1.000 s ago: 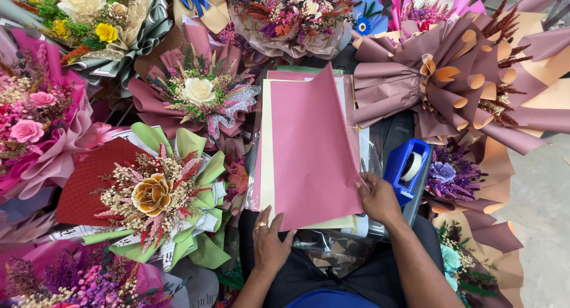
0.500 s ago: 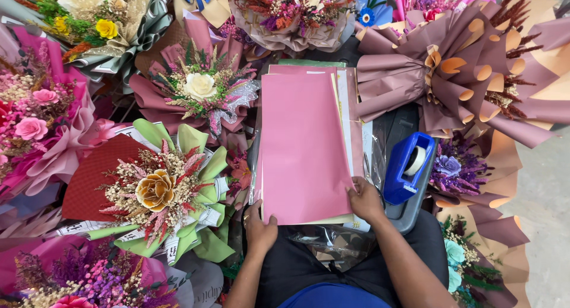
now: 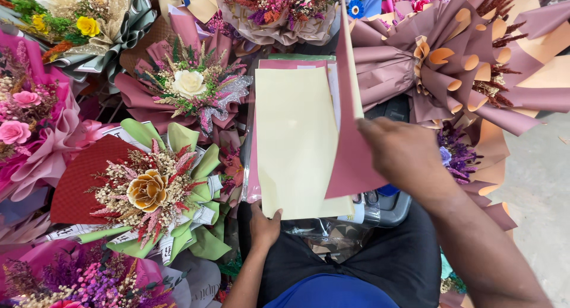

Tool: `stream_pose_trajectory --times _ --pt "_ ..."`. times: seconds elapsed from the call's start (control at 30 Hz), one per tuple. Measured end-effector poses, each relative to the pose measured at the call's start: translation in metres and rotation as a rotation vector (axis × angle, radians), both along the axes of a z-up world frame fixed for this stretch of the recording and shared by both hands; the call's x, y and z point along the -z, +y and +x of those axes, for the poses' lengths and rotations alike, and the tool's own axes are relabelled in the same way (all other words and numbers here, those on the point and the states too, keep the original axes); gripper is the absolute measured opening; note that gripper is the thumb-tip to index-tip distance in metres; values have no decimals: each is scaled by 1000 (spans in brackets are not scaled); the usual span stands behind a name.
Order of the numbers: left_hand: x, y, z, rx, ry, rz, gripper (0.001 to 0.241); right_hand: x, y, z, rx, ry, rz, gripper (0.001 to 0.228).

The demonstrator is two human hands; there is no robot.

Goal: The person organizes and folds sheets of wrapping paper by hand while surrounded by bouquets.

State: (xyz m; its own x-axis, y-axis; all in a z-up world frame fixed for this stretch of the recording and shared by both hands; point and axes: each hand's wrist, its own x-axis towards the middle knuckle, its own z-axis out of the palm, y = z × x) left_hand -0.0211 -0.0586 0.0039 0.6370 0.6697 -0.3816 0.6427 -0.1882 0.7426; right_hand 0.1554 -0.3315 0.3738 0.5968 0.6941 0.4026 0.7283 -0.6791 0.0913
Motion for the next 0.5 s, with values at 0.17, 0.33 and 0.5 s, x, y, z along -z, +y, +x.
stream_pose_trajectory --times 0.17,0.33,0.5 --pt "-26 -24 1 -192 -319 -411 73 78 79 -11 -147 19 -311 32" --pt "-9 -36 -11 -280 -507 -718 51 214 156 -40 -133 213 -693 19" --pt "-9 -41 -29 -305 -589 -841 37 269 187 -90 -195 258 -726 18"
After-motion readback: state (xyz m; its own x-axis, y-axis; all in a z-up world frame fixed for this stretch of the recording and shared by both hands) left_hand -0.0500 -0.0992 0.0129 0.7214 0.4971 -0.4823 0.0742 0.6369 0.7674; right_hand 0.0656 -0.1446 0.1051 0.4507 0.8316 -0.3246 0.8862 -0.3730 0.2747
